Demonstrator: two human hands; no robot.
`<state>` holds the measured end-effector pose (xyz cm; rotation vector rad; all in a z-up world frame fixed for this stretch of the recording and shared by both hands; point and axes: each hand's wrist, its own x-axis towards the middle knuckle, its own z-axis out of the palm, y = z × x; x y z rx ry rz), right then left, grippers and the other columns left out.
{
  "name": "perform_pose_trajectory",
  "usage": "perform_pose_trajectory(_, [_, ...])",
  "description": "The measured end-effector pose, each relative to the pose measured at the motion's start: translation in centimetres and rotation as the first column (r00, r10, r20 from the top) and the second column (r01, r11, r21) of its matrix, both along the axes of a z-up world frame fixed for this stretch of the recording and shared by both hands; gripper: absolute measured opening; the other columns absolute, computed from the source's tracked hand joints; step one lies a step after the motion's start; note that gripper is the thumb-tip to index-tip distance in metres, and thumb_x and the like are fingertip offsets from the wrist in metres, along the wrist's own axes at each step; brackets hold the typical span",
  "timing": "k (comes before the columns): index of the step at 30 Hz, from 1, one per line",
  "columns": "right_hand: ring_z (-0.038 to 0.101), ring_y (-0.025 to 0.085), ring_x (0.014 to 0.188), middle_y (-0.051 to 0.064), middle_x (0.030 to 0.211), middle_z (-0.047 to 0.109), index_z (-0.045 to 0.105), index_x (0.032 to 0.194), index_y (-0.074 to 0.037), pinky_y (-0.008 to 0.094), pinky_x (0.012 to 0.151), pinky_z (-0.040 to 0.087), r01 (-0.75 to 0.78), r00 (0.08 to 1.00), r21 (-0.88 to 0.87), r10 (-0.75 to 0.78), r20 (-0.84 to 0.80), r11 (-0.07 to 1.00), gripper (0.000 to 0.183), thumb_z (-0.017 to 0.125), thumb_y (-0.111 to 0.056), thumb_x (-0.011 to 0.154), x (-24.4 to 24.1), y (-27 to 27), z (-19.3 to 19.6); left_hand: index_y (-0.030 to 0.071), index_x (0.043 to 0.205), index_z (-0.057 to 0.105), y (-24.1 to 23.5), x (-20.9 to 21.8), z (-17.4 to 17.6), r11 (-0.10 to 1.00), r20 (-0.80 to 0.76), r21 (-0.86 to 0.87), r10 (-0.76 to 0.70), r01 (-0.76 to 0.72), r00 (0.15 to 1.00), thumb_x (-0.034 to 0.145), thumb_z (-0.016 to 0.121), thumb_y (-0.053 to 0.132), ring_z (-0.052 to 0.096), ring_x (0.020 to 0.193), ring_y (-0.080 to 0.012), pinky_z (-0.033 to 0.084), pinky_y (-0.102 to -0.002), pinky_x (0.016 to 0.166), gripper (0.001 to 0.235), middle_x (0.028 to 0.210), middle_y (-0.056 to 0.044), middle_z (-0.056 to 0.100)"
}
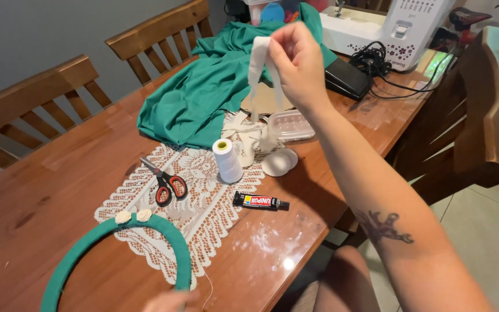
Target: Assembling a decorative wreath by gluing small fabric circles and strips onto a green fabric-covered hoop.
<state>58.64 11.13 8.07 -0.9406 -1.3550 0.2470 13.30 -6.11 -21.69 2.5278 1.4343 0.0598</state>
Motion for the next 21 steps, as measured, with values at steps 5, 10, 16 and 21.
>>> perform_pose_trajectory(5, [0.058, 0.019, 0.092, 0.006, 0.101, 0.06, 0.061, 0.106, -0.006, 0.032, 0.085, 0.047, -0.23, 0.887, 0.149, 0.144, 0.44, 0.962, 0.005, 0.06, -0.002, 0.105, -4.8, -10.3, 1.6, 0.028, 0.128, 0.07, -4.7, 13.6, 22.5, 0.861, 0.627, 0.217, 0.238, -0.46, 0.741, 0.068, 0.085, 0.037, 0.071, 0.11, -0.0118, 0.055, -0.03, 0.092, 0.063, 0.127, 0.01, 0.074])
perform_pose_trajectory(10, [0.04, 0.022, 0.053, 0.006, 0.084, 0.055, 0.059, 0.095, -0.007, 0.037, 0.048, 0.028, -0.46, 0.563, 0.189, 0.12, 0.817, 0.868, 0.029, 0.035, -0.01, 0.111, -9.8, -22.7, -1.5, 0.015, 0.163, 0.012, -5.6, 17.6, 20.5, 0.872, 0.889, -0.423, 0.345, 0.247, 0.303, 0.065, 0.081, -0.007, 0.076, 0.076, -0.0108, 0.057, -0.022, 0.059, 0.122, 0.093, -0.008, 0.074])
perform_pose_trajectory(16, [0.061, 0.013, 0.052, -0.004, 0.073, 0.064, 0.07, 0.088, -0.015, 0.026, 0.047, 0.042, -0.57, 0.547, -0.262, 0.598, 0.586, 0.778, 0.016, 0.07, -0.028, 0.097, -2.8, -26.0, -3.9, 0.066, 0.118, 0.074, -9.1, 15.0, 19.1, 0.568, -0.057, -0.786, 0.327, -0.244, 0.943, 0.08, 0.066, 0.05, 0.064, 0.1, 0.0233, 0.042, 0.0, 0.092, 0.042, 0.103, 0.039, 0.076])
perform_pose_trajectory(21, [0.054, 0.01, 0.044, -0.006, 0.061, 0.069, 0.078, 0.083, -0.017, 0.023, 0.043, 0.039, -0.391, 0.738, -0.255, 0.467, 0.487, 0.884, 0.011, 0.075, -0.028, 0.083, 2.1, -26.8, -9.2, 0.03, 0.098, 0.081, -9.3, 8.7, 21.0, 0.613, 0.162, -0.78, 0.386, -0.121, 0.908, 0.089, 0.065, 0.033, 0.054, 0.091, 0.0017, 0.035, -0.016, 0.084, 0.019, 0.097, 0.016, 0.071])
